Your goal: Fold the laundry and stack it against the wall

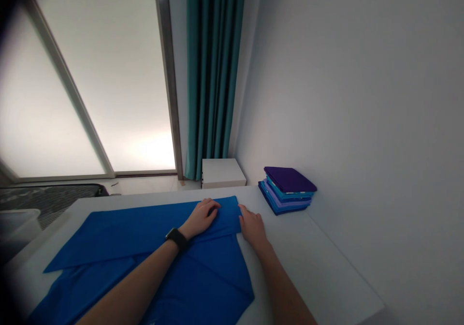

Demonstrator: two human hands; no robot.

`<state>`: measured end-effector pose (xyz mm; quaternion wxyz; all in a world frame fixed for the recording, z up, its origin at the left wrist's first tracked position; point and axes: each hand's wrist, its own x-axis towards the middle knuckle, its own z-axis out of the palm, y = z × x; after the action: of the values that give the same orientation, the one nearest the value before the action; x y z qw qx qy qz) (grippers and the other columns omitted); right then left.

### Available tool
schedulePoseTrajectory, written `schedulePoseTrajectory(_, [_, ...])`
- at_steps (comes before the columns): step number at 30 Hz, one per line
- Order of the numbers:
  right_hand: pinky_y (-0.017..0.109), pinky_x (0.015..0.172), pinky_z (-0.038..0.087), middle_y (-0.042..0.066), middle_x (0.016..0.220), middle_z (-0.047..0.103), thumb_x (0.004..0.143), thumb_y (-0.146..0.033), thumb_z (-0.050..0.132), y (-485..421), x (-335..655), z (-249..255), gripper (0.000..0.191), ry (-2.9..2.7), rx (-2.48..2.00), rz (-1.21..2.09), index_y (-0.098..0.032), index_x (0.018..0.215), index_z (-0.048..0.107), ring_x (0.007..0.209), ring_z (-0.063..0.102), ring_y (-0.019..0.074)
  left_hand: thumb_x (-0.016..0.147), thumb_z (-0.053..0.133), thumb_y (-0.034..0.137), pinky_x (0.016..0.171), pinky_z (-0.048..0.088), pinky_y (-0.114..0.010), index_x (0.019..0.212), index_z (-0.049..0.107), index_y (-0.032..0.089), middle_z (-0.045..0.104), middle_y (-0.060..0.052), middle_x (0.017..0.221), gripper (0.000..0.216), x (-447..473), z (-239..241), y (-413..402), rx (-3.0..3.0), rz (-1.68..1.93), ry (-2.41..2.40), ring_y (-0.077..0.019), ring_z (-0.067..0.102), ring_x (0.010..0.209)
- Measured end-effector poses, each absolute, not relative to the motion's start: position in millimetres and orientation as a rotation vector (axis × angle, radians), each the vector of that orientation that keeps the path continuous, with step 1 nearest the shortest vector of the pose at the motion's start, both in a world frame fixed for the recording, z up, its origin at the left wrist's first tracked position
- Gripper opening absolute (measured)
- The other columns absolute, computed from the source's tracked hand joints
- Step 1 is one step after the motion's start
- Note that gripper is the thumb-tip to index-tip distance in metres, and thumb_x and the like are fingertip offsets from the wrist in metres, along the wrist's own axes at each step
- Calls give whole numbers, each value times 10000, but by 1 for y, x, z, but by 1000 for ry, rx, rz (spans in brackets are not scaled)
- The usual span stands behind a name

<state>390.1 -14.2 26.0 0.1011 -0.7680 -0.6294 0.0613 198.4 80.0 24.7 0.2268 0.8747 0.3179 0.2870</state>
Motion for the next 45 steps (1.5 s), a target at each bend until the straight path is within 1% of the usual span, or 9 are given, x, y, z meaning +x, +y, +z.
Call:
schedulePoseTrajectory(4, [324,888,352,91,1179,656,942,-206,353,-16,393,26,435,-1876,-2269,152,-210,1370,436,1062,593,224,925,448,316,996,368,-433,1233,584,232,586,-93,1248,347,198,26,72,2677,673,836,-271,515,1154])
schedulePoseTrajectory(8, [342,950,345,128,1245,600,934,-206,334,-16,388,28,433,-1857,-2232,-63,-188,1330,510,1147,514,246,939,431,355,1056,327,-452,1281,567,221,553,-112,1347,392,202,23,68,2771,574,845,-282,484,1236])
schedulePoseTrajectory(10, [362,1030,304,132,1341,537,942,-227,309,-15,383,27,470,-1911,-2131,-102,-174,1380,471,1251,440,246,942,421,367,1081,308,-465,1311,549,208,529,-123,1387,422,205,19,66,2773,537,893,-289,458,1282])
schedulePoseTrajectory(13, [379,1137,175,79,1529,334,956,-269,259,-12,375,20,534,-2020,-2030,-11,-170,1476,330,1412,244,203,951,385,387,1123,262,-490,1385,476,171,454,-136,1457,494,209,12,62,2778,485,966,-291,383,1359])
schedulePoseTrajectory(15, [394,1160,121,57,1568,245,964,-313,229,-10,373,14,557,-2038,-2073,99,-161,1498,276,1442,174,186,960,356,389,1145,229,-493,1422,428,148,401,-135,1490,526,211,8,59,2795,460,989,-280,340,1389])
schedulePoseTrajectory(17, [411,1167,97,54,1573,214,968,-362,215,-9,373,10,579,-2025,-2131,192,-151,1505,251,1448,161,187,965,340,389,1155,215,-487,1438,402,129,370,-137,1505,543,212,6,58,2810,451,1003,-270,317,1403])
schedulePoseTrajectory(21, [432,1170,81,56,1577,185,965,-396,210,-8,376,6,600,-2009,-2165,228,-154,1513,225,1452,151,197,966,332,410,1157,214,-487,1444,393,129,368,-146,1504,558,212,4,57,2824,479,1024,-276,309,1407])
schedulePoseTrajectory(25, [417,1171,77,63,1578,175,965,-408,210,-7,377,5,608,-1993,-2171,218,-146,1514,223,1453,145,199,966,316,426,1154,209,-496,1442,398,136,366,-147,1505,563,212,2,58,2826,482,1014,-279,312,1405])
schedulePoseTrajectory(45, [427,1173,65,66,1575,188,964,-397,185,-5,378,0,617,-1960,-2253,168,-117,1514,206,1451,152,188,970,308,424,1171,183,-468,1458,364,114,341,-127,1520,581,202,15,53,2757,390,1111,-248,271,1425])
